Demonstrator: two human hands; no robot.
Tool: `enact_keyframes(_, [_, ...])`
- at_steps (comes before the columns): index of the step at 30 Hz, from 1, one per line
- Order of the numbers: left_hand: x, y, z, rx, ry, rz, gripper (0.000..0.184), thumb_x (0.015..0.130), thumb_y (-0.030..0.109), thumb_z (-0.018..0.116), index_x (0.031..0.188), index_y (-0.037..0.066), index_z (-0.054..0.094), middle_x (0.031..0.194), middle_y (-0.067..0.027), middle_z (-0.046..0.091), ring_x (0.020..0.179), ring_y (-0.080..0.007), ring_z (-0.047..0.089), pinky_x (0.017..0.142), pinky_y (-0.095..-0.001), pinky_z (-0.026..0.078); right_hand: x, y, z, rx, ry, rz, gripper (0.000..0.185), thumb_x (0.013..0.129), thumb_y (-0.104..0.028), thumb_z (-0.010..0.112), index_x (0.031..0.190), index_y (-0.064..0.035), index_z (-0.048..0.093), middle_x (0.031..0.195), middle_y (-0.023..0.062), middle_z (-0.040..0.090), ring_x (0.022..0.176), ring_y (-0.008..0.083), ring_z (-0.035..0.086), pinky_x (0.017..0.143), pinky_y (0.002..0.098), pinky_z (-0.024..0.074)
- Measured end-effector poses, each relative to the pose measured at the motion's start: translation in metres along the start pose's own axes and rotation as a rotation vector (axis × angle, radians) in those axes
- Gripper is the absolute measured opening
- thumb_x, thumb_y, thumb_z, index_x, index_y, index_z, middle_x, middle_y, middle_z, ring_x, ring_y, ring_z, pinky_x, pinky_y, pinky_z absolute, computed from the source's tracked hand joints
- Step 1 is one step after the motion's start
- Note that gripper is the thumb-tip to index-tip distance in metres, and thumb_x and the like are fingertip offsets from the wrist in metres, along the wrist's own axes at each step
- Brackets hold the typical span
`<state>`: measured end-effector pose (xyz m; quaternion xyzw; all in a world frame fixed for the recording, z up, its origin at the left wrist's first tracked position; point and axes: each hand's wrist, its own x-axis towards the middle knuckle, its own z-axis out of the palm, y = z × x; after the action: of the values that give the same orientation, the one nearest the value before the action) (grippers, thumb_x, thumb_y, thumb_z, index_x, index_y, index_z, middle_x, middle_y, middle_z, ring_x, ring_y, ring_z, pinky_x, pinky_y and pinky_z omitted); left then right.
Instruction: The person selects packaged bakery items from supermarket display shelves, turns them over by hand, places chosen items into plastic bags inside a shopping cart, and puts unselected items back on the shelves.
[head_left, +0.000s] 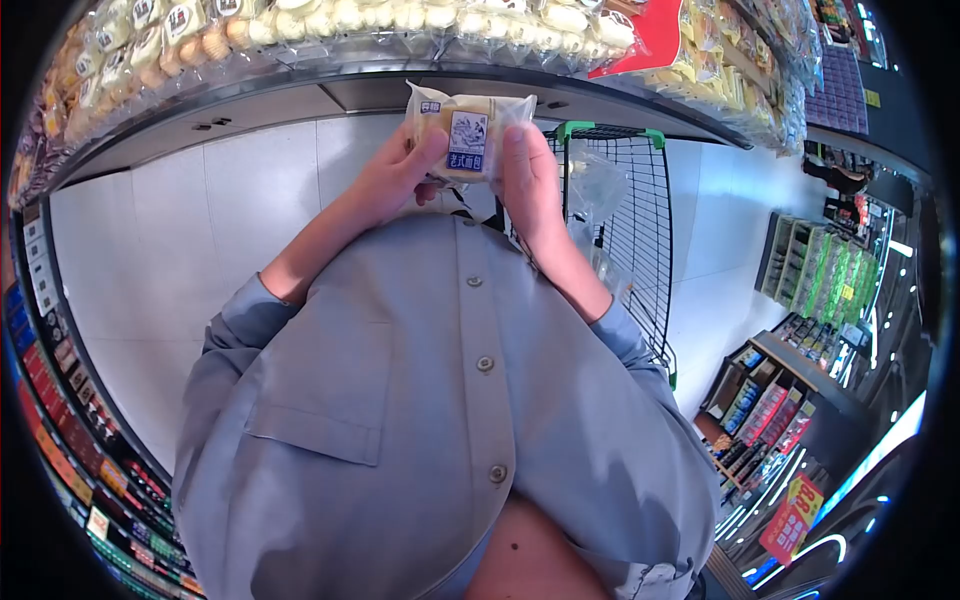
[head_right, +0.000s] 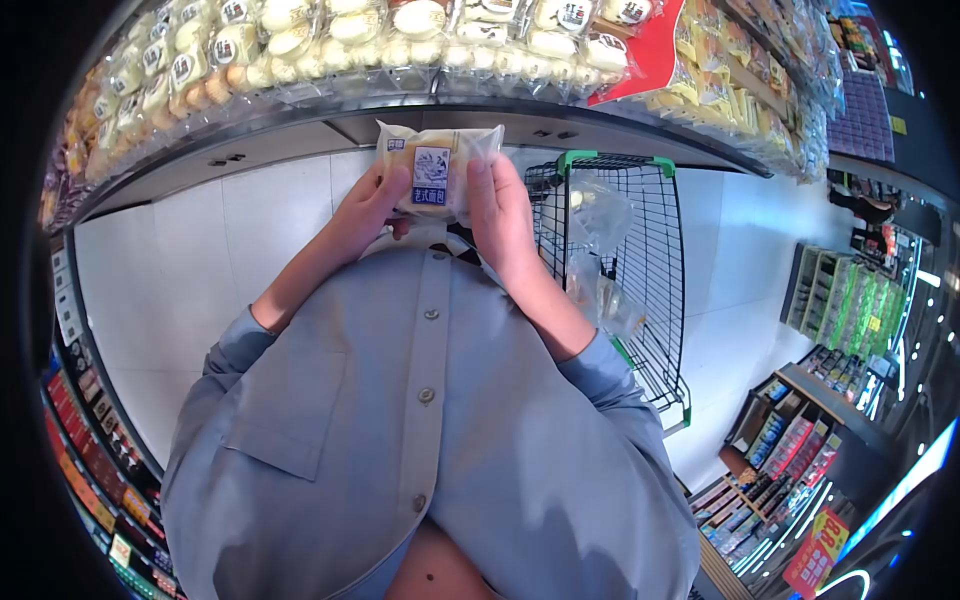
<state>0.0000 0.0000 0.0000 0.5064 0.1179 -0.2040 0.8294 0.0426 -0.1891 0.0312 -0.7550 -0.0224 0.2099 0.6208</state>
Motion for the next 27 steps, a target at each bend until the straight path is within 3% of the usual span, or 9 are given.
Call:
enact_keyframes(5, [-0.008,-0.002,-0.015,0.101,-0.186,0.163,0.048,0.097,0.049,0.056,0.121,0.008,0.052,0.087,-0.002,0.062,0.056,-0.0059,0.049,0.051,-0.0221,0.045,-0.001,-0.012,0.014,0.021,0.011,-0.115,0.038,0.106,-0.032,0.04,0.111,-0.0002,0.061,0.094,0.0048,0.066,0.086,0.0093,0.056,0.078,0.0267,0.0471])
enact_keyframes(14, [-0.017,0.005,-0.017,-0.07,-0.196,0.148,0.047,0.098,0.05,0.052,0.118,0.007,0.057,0.095,-0.0044,0.068,0.083,-0.0103,0.066,0.058,-0.0247,0.052,-0.018,-0.014,0.024,0.004,0.059,-0.153,0.034,0.106,-0.028,0.042,0.111,-0.0013,0.062,0.095,0.0034,0.065,0.087,0.009,0.055,0.081,0.0259,0.0458])
enact_keyframes(20, [-0.016,0.009,-0.018,-0.042,-0.135,0.179,0.04,0.099,0.042,0.055,0.118,0.007,0.057,0.094,-0.002,0.068,0.079,-0.0074,0.064,0.057,-0.0223,0.05,-0.026,-0.014,0.018,-0.066,0.055,-0.107,0.03,0.105,-0.024,0.044,0.119,-0.0013,0.058,0.098,0.0035,0.064,0.089,0.01,0.056,0.083,0.0258,0.0458])
enact_keyframes(22, [-0.019,0.019,-0.014,0.026,-0.05,0.255,0.039,0.098,0.036,0.057,0.123,0.006,0.054,0.101,-0.003,0.066,0.084,-0.0088,0.064,0.062,-0.0225,0.051,-0.029,-0.019,0.02,0.042,0.088,-0.065,0.045,0.102,-0.028,0.051,0.138,-0.0028,0.044,0.118,0.009,0.059,0.097,0.0112,0.059,0.084,0.0242,0.047])
enact_keyframes(23, [-0.02,0.022,-0.011,0.107,0.031,0.315,0.039,0.098,0.03,0.059,0.128,0.005,0.051,0.108,-0.0041,0.065,0.09,-0.0103,0.064,0.068,-0.0227,0.053,-0.029,-0.018,0.02,0.03,0.079,-0.066,0.045,0.102,-0.028,0.051,0.138,-0.0028,0.044,0.118,0.009,0.059,0.097,0.0112,0.059,0.084,0.0242,0.047])
enact_keyframes(24, [-0.018,0.022,-0.008,0.098,0.036,0.323,0.039,0.098,0.03,0.059,0.128,0.005,0.051,0.108,-0.0041,0.065,0.09,-0.0103,0.064,0.068,-0.0227,0.053,-0.028,-0.014,0.02,0.046,0.051,-0.123,0.057,0.098,-0.025,0.057,0.145,-0.0047,0.031,0.128,0.0118,0.051,0.107,0.0164,0.054,0.09,0.0289,0.046])
enact_keyframes(25, [-0.017,0.021,-0.005,0.079,0.025,0.427,0.05,0.095,0.025,0.063,0.135,0.004,0.044,0.119,-0.0068,0.06,0.101,-0.0134,0.06,0.078,-0.0264,0.051,-0.028,-0.011,0.019,0.062,0.024,-0.179,0.075,0.095,-0.023,0.063,0.153,-0.0066,0.019,0.139,0.0146,0.043,0.117,0.0216,0.05,0.096,0.0336,0.0449])
enact_keyframes(26, [-0.015,0.02,-0.001,0.062,0.013,0.532,0.062,0.092,0.021,0.067,0.143,0.003,0.037,0.131,-0.0095,0.054,0.112,-0.0166,0.057,0.088,-0.03,0.05,-0.029,-0.012,0.018,0.127,-0.08,-0.168,0.092,0.089,-0.025,0.07,0.155,-0.0061,0.009,0.152,0.0178,0.025,0.134,0.0289,0.037,0.106,0.0401,0.0382])
enact_keyframes(27, [-0.017,0.023,0.001,0.055,0.015,0.54,0.062,0.092,0.021,0.067,0.143,0.003,0.037,0.131,-0.0095,0.054,0.112,-0.0166,0.057,0.088,-0.03,0.05,-0.032,-0.021,0.02,0.035,-0.116,-0.135,0.101,0.087,-0.031,0.073,0.155,-0.0042,0.003,0.155,0.0185,0.021,0.14,0.0297,0.03,0.112,0.0426,0.0305])
